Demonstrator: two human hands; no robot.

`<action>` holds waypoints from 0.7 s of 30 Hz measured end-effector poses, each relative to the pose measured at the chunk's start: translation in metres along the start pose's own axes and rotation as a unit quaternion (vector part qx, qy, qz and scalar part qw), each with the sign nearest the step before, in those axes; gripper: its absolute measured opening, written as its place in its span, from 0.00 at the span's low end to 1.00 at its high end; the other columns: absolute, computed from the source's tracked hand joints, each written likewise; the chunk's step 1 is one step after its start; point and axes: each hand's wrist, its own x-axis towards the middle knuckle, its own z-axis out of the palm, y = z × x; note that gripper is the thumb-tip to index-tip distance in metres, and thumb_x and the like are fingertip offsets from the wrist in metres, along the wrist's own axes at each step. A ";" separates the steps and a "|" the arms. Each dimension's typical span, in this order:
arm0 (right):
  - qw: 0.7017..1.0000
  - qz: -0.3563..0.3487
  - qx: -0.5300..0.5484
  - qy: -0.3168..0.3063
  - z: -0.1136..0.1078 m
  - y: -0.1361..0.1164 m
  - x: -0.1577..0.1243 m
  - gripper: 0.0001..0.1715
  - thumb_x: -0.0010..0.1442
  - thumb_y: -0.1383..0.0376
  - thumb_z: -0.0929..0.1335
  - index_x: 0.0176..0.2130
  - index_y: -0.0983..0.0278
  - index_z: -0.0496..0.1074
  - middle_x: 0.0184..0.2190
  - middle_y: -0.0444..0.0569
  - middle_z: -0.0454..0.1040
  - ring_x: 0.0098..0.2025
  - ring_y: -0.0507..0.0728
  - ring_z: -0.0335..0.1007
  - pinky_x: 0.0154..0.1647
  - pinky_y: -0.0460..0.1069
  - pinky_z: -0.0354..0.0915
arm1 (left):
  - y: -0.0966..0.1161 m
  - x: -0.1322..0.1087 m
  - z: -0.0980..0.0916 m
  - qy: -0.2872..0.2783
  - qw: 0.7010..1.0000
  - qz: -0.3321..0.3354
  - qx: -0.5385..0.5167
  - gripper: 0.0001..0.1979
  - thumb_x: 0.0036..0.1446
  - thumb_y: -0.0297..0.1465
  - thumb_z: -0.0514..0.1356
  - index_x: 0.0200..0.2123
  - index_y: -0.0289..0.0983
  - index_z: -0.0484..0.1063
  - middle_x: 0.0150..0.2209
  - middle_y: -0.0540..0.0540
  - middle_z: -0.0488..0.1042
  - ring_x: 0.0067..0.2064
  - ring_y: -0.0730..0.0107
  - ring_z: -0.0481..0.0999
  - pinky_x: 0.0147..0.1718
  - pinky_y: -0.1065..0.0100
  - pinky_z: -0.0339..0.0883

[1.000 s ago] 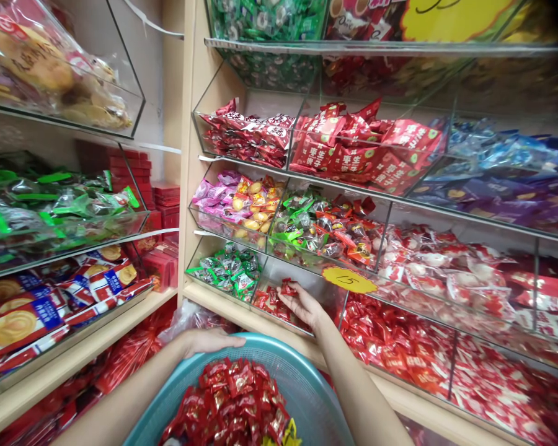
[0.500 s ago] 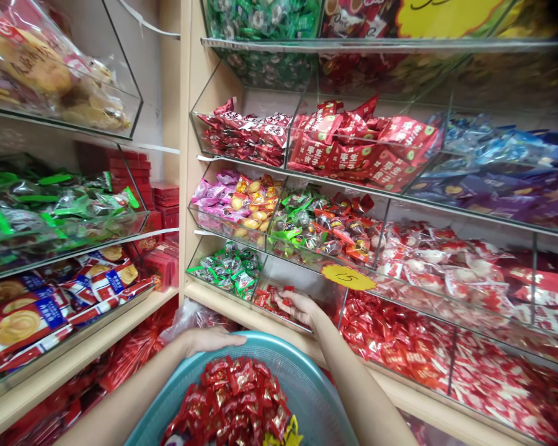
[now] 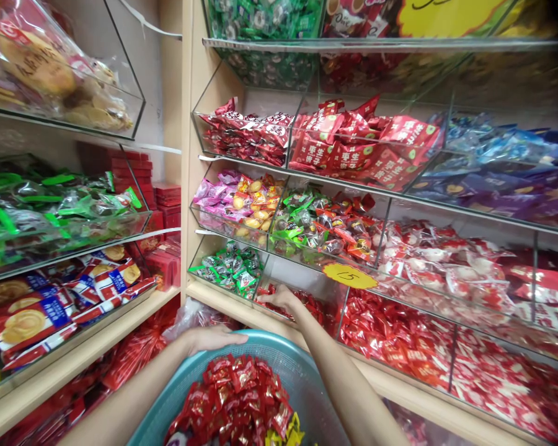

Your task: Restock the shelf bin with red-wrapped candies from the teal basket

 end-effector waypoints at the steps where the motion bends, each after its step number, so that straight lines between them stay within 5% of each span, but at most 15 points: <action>1: 1.000 0.004 -0.007 0.001 0.000 0.000 -0.001 0.17 0.33 0.65 0.76 0.24 0.67 0.68 0.17 0.40 0.66 0.24 0.50 0.63 0.22 0.43 0.55 | -0.001 0.001 0.000 -0.002 1.000 0.000 -0.005 0.34 0.46 0.51 0.60 0.47 0.28 0.72 0.46 0.40 0.71 0.49 0.56 0.70 0.47 0.66 0.65; 21: 0.991 0.018 0.132 -0.016 -0.015 0.006 -0.022 0.11 0.40 0.68 0.71 0.26 0.66 0.66 0.14 0.37 0.61 0.16 0.46 0.51 0.17 0.44 0.48 | -0.002 0.002 0.000 0.005 1.000 0.001 0.011 0.35 0.46 0.52 0.60 0.47 0.29 0.71 0.46 0.40 0.71 0.49 0.56 0.70 0.48 0.67 0.64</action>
